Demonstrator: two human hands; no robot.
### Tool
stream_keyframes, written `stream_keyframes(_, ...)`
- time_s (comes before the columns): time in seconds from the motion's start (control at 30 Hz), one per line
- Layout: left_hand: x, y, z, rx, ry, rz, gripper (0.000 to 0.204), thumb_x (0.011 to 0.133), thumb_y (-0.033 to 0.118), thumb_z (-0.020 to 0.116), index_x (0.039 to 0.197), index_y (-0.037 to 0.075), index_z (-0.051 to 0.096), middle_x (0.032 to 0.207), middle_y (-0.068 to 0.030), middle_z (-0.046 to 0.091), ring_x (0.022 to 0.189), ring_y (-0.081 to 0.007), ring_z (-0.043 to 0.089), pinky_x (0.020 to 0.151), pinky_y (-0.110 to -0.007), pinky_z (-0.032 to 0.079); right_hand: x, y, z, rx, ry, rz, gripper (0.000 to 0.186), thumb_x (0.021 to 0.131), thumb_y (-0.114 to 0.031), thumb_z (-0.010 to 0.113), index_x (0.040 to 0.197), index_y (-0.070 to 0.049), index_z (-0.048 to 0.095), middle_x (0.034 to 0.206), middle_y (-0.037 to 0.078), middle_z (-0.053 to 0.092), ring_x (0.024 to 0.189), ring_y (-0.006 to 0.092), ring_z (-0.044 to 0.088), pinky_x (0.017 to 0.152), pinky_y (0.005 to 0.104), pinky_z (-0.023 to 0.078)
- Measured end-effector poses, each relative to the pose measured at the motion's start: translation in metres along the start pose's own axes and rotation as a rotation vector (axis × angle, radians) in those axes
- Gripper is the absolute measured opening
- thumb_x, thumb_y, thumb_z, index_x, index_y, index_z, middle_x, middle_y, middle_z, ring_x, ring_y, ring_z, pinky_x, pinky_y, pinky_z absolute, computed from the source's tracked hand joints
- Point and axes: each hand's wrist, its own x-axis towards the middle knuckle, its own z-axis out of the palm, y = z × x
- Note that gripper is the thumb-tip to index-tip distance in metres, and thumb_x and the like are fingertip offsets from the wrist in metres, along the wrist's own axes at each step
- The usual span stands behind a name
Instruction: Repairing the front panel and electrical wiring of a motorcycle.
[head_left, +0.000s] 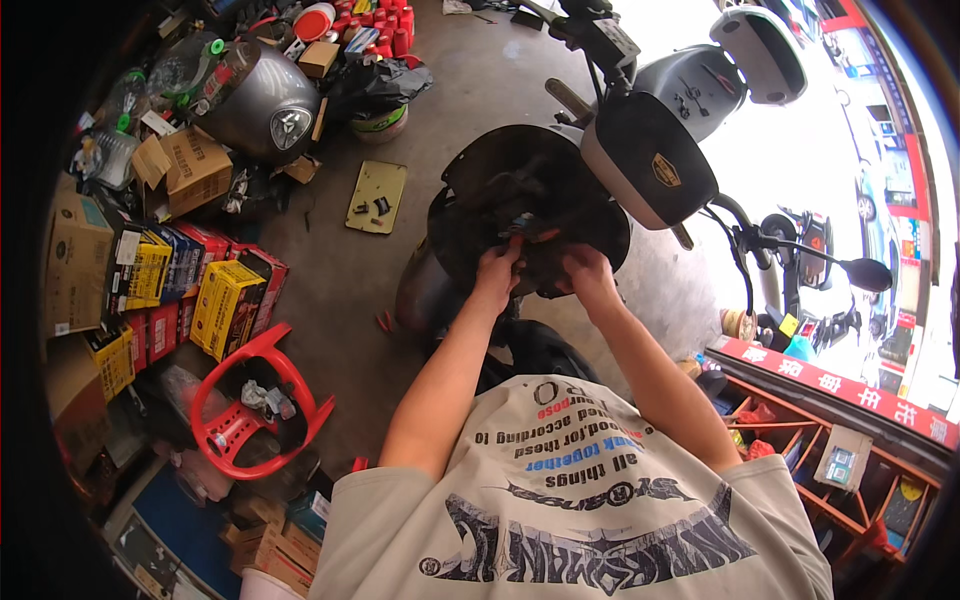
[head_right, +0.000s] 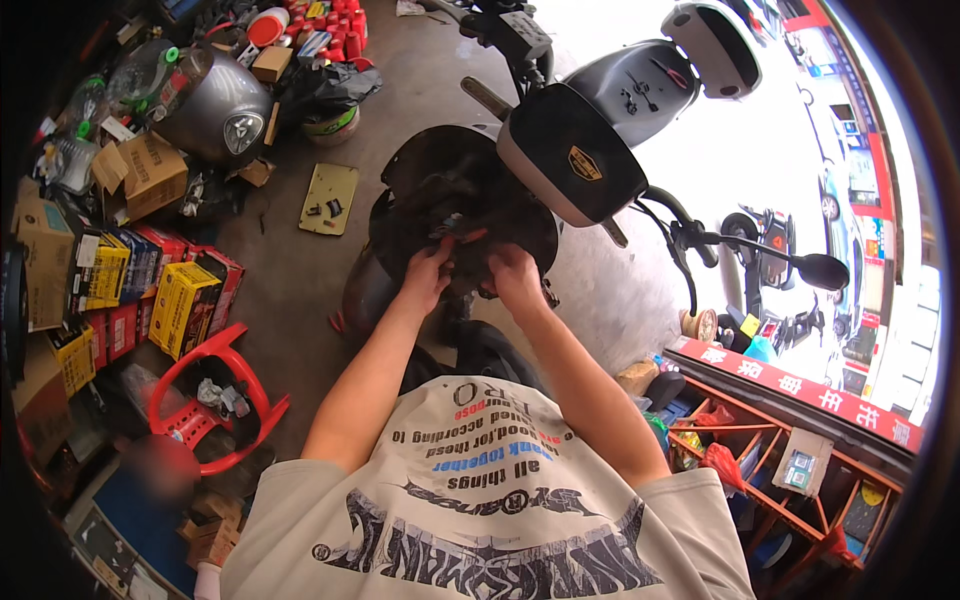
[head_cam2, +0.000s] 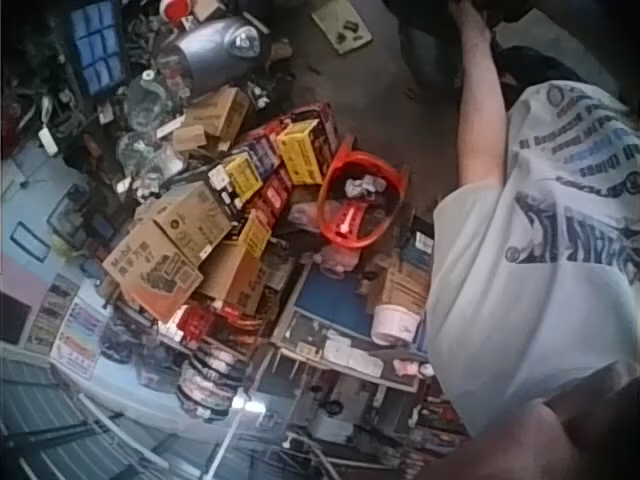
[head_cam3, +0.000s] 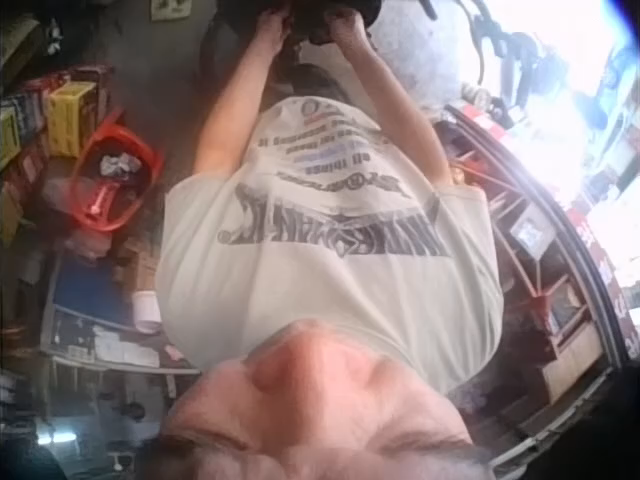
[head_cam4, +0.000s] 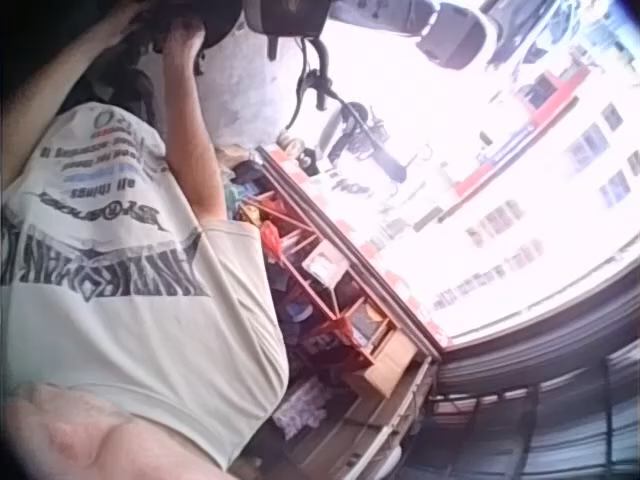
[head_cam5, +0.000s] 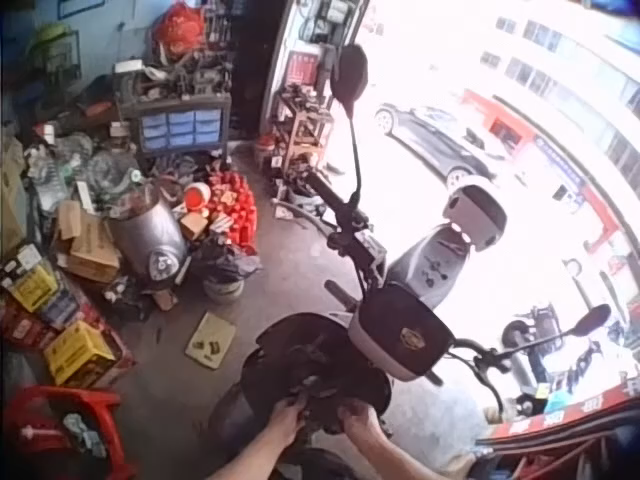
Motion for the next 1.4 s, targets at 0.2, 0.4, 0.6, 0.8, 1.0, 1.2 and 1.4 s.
stream_keyframes(0.2, -0.004, 0.012, 0.007, 0.014, 0.002, -0.015, 0.030, 0.087, 0.034, 0.065, 0.097, 0.005, 0.059, 0.078, -0.0001, 0.057, 0.060, -0.0062, 0.049, 0.046, -0.020, 0.034, 0.031, 0.010, 0.020, 0.188, -0.063, 0.156, 0.020, 0.090, -0.014, 0.055, 0.106, -0.001, 0.058, 0.088, 0.007, 0.061, 0.063, 0.0152, 0.059, 0.058, 0.0282, 0.052)
stream_keyframes(0.4, -0.006, 0.013, 0.001, 0.024, 0.019, -0.032, 0.026, 0.088, 0.024, 0.063, 0.104, 0.004, 0.057, 0.082, -0.0022, 0.059, 0.064, -0.0089, 0.054, 0.048, -0.021, 0.036, 0.008, 0.022, 0.028, 0.262, -0.068, 0.155, 0.018, 0.090, -0.012, 0.055, 0.104, -0.001, 0.056, 0.086, 0.008, 0.062, 0.063, 0.0158, 0.060, 0.058, 0.0285, 0.053)
stream_keyframes(0.6, -0.007, 0.003, 0.006, 0.003, -0.009, 0.011, 0.030, 0.087, 0.013, 0.059, 0.114, 0.003, 0.052, 0.090, -0.0047, 0.060, 0.069, -0.0125, 0.057, 0.052, -0.023, 0.040, 0.011, 0.044, 0.019, -0.043, 0.153, -0.049, 0.017, 0.088, -0.009, 0.054, 0.102, 0.000, 0.056, 0.083, 0.011, 0.061, 0.066, 0.0169, 0.062, 0.060, 0.0304, 0.053)
stream_keyframes(0.8, -0.008, -0.008, -0.001, 0.105, 0.018, 0.144, 0.032, 0.083, 0.007, 0.060, 0.114, 0.002, 0.051, 0.094, -0.0067, 0.060, 0.072, -0.0129, 0.059, 0.056, -0.025, 0.043, -0.011, 0.020, 0.040, -0.454, 0.125, -0.604, 0.017, 0.080, -0.004, 0.053, 0.095, 0.000, 0.061, 0.083, 0.016, 0.063, 0.070, 0.0290, 0.064, 0.067, 0.0384, 0.052)
stream_keyframes(1.0, -0.002, -0.011, -0.001, 0.154, 0.032, 0.226, 0.029, 0.080, 0.006, 0.063, 0.107, 0.002, 0.051, 0.088, -0.0059, 0.059, 0.066, -0.0113, 0.055, 0.053, -0.025, 0.043, 0.016, 0.004, 0.052, -0.688, 0.068, -0.440, 0.024, 0.077, -0.006, 0.050, 0.095, -0.007, 0.066, 0.088, 0.019, 0.066, 0.084, 0.0394, 0.063, 0.075, 0.0459, 0.050)
stream_keyframes(1.2, -0.002, -0.006, -0.003, 0.262, 0.095, 0.362, 0.024, 0.080, 0.009, 0.064, 0.100, 0.002, 0.053, 0.085, -0.0056, 0.059, 0.063, -0.0110, 0.054, 0.051, -0.025, 0.043, 0.032, -0.010, 0.067, -0.595, 0.103, -0.398, 0.023, 0.080, -0.013, 0.048, 0.094, -0.010, 0.066, 0.088, 0.018, 0.067, 0.085, 0.0383, 0.064, 0.076, 0.0459, 0.050)
stream_keyframes(1.4, -0.016, 0.003, 0.006, 0.230, 0.091, 0.356, 0.021, 0.082, 0.009, 0.064, 0.098, 0.001, 0.053, 0.078, -0.0065, 0.061, 0.060, -0.0111, 0.054, 0.051, -0.026, 0.043, 0.038, 0.000, 0.070, -0.892, 0.172, -0.219, 0.027, 0.082, -0.027, 0.054, 0.092, -0.004, 0.065, 0.088, 0.025, 0.065, 0.087, 0.0413, 0.063, 0.078, 0.0475, 0.051)
